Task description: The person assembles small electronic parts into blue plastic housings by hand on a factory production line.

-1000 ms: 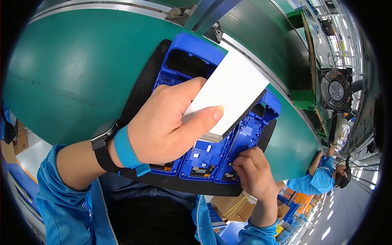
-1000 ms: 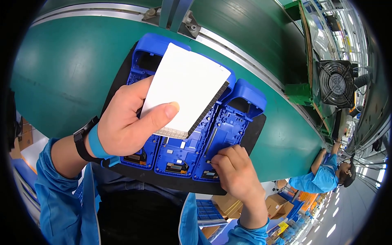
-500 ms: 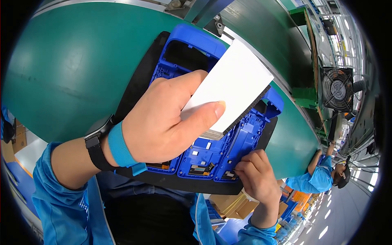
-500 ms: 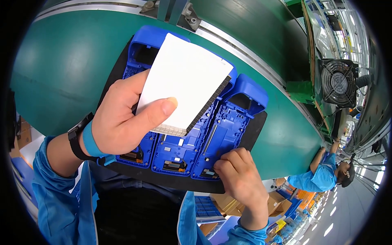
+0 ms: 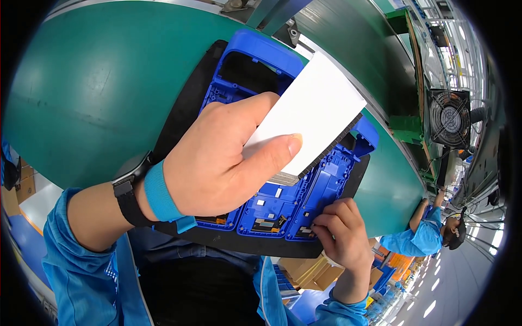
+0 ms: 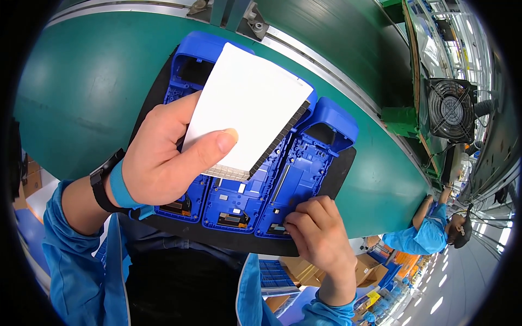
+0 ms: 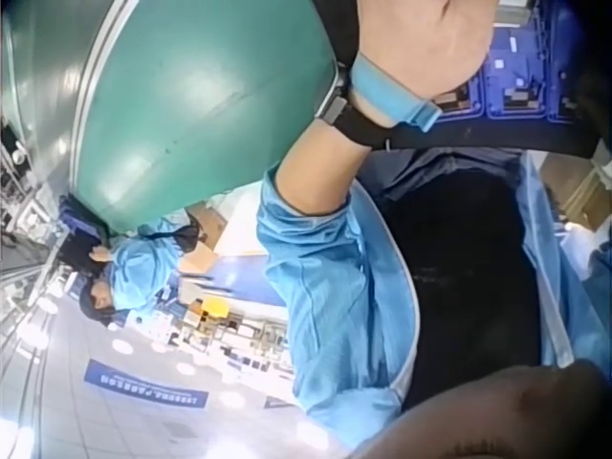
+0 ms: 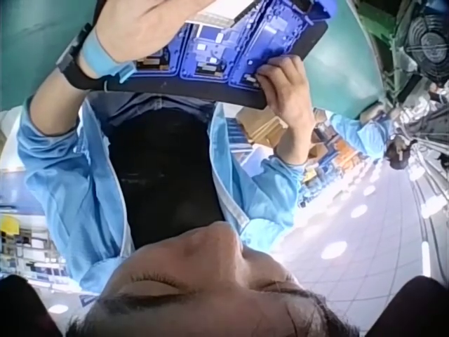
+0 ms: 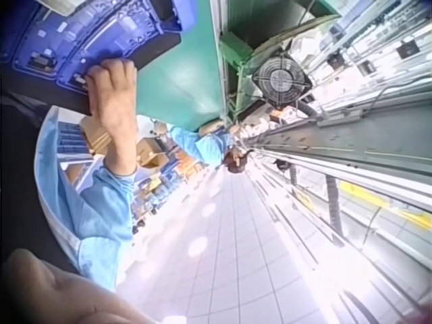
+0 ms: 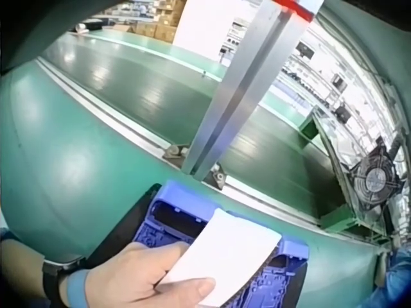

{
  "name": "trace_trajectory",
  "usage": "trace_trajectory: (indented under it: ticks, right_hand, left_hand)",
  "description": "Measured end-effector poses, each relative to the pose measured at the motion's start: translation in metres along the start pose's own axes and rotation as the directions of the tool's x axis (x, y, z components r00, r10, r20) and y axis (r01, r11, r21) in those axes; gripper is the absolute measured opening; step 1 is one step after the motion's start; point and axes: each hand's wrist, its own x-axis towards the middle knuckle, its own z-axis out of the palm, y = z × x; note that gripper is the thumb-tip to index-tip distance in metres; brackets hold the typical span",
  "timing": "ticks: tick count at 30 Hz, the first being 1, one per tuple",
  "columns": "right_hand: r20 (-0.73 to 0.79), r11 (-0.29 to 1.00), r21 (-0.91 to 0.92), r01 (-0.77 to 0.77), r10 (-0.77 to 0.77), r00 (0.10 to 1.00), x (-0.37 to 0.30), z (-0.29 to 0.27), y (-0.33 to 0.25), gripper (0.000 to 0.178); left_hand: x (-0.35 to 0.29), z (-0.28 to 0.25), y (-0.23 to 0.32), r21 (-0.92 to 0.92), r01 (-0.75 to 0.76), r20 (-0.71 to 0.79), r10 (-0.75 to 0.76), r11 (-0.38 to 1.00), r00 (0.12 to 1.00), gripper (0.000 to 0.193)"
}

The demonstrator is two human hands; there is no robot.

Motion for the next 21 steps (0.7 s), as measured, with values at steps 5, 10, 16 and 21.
trace_trajectory:
  ticks: [5,10,16,21]
  right_hand:
    - [-0.051,0.998,0.056,-0.012,0.014,0.999,-0.002,0.003,0.004,0.025]
    - [-0.1,0.999,0.013,-0.046,0.047,0.994,0.002,-0.002,-0.004,0.024]
    - [-0.488,0.992,0.103,-0.079,0.12,0.865,0.034,0.005,-0.037,0.021]
    - [-0.501,0.997,0.055,0.044,-0.011,0.865,0.069,0.015,-0.047,0.022]
  left_hand:
    - [0.004,0.008,-0.009,-0.015,-0.154,-0.14,0.151,0.988,0.979,0.025]
    - [0.003,0.01,-0.003,-0.047,-0.159,-0.192,0.147,0.986,0.97,0.024]
    - [-0.001,0.007,0.004,-0.011,-0.07,-0.114,0.068,0.998,0.991,0.023]
    - [-0.003,0.006,0.006,0.007,-0.082,-0.099,0.083,0.997,0.992,0.023]
